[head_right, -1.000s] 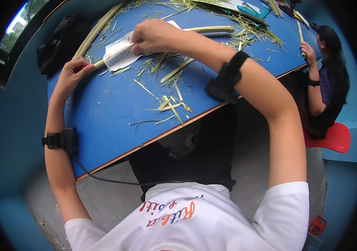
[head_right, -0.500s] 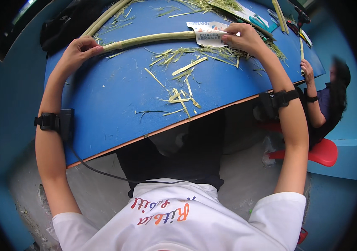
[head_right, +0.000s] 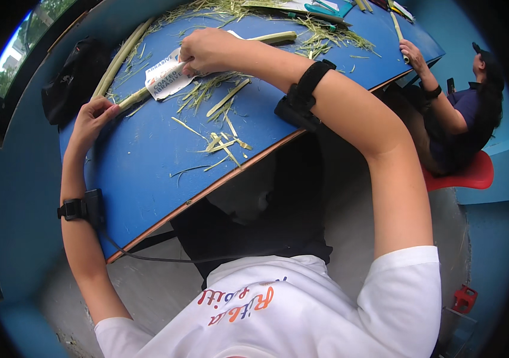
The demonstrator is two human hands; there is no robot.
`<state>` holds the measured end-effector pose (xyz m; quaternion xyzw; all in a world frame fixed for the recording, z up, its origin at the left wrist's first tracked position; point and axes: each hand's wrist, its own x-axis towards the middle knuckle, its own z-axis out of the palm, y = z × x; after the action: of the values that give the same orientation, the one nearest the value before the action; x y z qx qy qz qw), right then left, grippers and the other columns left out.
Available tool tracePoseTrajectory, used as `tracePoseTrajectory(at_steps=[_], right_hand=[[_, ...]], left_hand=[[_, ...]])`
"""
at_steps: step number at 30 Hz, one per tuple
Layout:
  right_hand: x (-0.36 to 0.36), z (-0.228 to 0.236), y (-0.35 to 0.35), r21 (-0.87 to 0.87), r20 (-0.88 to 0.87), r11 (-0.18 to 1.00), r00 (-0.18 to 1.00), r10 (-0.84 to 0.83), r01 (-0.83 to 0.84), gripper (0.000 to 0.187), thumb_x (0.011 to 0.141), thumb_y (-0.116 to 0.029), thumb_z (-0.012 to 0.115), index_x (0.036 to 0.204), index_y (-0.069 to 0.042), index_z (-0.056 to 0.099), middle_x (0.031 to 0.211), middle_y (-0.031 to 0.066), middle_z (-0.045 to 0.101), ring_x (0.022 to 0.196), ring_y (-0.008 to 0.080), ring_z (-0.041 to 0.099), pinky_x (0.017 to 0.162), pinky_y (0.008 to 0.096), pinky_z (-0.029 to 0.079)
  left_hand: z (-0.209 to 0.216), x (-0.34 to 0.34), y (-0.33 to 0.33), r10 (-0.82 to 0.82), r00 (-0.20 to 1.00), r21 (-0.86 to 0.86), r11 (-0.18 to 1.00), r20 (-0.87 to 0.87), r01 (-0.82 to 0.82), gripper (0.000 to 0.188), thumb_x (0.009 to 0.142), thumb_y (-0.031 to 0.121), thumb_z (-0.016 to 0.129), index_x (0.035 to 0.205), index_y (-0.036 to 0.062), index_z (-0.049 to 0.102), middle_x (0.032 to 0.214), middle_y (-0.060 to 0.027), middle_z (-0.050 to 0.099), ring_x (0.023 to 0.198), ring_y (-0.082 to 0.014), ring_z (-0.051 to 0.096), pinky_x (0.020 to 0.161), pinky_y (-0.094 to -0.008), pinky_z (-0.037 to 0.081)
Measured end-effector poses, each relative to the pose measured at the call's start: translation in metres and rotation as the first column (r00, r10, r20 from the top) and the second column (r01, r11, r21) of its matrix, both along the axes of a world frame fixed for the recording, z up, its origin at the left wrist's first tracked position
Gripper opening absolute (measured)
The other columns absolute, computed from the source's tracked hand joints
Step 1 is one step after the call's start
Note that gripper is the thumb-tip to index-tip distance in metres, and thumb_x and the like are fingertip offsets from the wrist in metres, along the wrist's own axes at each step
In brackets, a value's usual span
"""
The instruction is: The recorder is using a sheet of sandpaper to sand the surface of a bamboo stick to smooth it.
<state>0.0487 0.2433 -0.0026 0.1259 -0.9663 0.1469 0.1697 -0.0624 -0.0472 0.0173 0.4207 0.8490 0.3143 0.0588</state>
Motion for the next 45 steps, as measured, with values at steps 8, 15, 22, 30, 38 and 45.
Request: tracePoseTrajectory(at_steps=[8,15,22,30,38,45], right_hand=[[-0.001,0.009,0.038,-0.242,0.119,0.969,0.99,0.074,-0.044,0.033,0.075,-0.028,0.07,0.093,-0.001,0.068,0.085,0.0101,0.064,0.077,0.0196,0.058,0.067,0.0341,0.045],[0.019,0.014,0.056,-0.192,0.019,0.968,0.985,0.17,-0.163,0.029,0.078,-0.027,0.067,0.093,-0.002,0.068,0.083,0.01,0.064,0.074,0.0228,0.058,0.068,0.031,0.045],[0.047,0.01,0.095,-0.233,0.022,0.971,0.998,0.051,-0.044,0.03,0.08,-0.023,0.066,0.096,0.003,0.065,0.078,0.0057,0.058,0.073,0.0126,0.053,0.068,0.0268,0.043],[0.007,0.02,0.028,-0.215,-0.032,0.971,0.994,0.101,-0.105,0.025,0.081,-0.02,0.064,0.094,0.002,0.064,0.077,0.0087,0.056,0.072,0.0176,0.055,0.065,0.0295,0.042],[-0.02,0.031,-0.002,-0.132,-0.028,0.964,0.973,0.229,-0.231,0.025,0.078,-0.023,0.065,0.092,-0.003,0.067,0.082,0.011,0.061,0.075,0.0273,0.058,0.067,0.035,0.045],[-0.006,0.039,0.066,-0.2,0.237,0.98,0.97,0.059,-0.01,0.027,0.078,-0.021,0.067,0.092,0.002,0.066,0.08,0.0069,0.059,0.074,0.0162,0.054,0.072,0.0299,0.043]], left_hand=[[0.003,-0.002,-0.003,0.026,0.997,0.031,0.999,0.066,-0.029,0.026,0.081,0.027,0.067,0.077,0.0015,0.061,0.066,0.0017,0.05,0.063,-0.006,0.043,0.058,-0.0225,0.034],[0.008,0.004,0.001,0.018,0.999,-0.007,1.0,0.046,-0.018,0.028,0.083,0.029,0.065,0.078,0.0019,0.061,0.074,0.001,0.048,0.071,-0.0077,0.043,0.065,-0.0225,0.035],[-0.002,0.006,0.002,0.037,0.999,0.084,0.996,-0.031,-0.034,0.034,0.081,0.038,0.065,0.08,0.0039,0.063,0.064,0.003,0.045,0.062,-0.0074,0.04,0.055,-0.0229,0.032],[0.009,0.028,0.011,-0.026,0.957,-0.035,0.999,-0.29,0.017,0.031,0.086,0.033,0.057,0.09,0.0014,0.054,0.077,-0.008,0.05,0.072,-0.0183,0.047,0.066,-0.0309,0.039],[0.012,0.03,0.01,-0.023,0.913,-0.082,0.997,-0.407,-0.012,0.034,0.092,0.034,0.046,0.08,0.0022,0.051,0.074,-0.0138,0.051,0.076,-0.0287,0.052,0.068,-0.0386,0.04],[-0.001,0.019,0.009,0.003,0.975,0.113,0.993,-0.224,0.023,0.039,0.092,0.033,0.048,0.075,-0.0005,0.059,0.051,-0.0097,0.042,0.047,-0.0207,0.039,0.048,-0.0335,0.032]])
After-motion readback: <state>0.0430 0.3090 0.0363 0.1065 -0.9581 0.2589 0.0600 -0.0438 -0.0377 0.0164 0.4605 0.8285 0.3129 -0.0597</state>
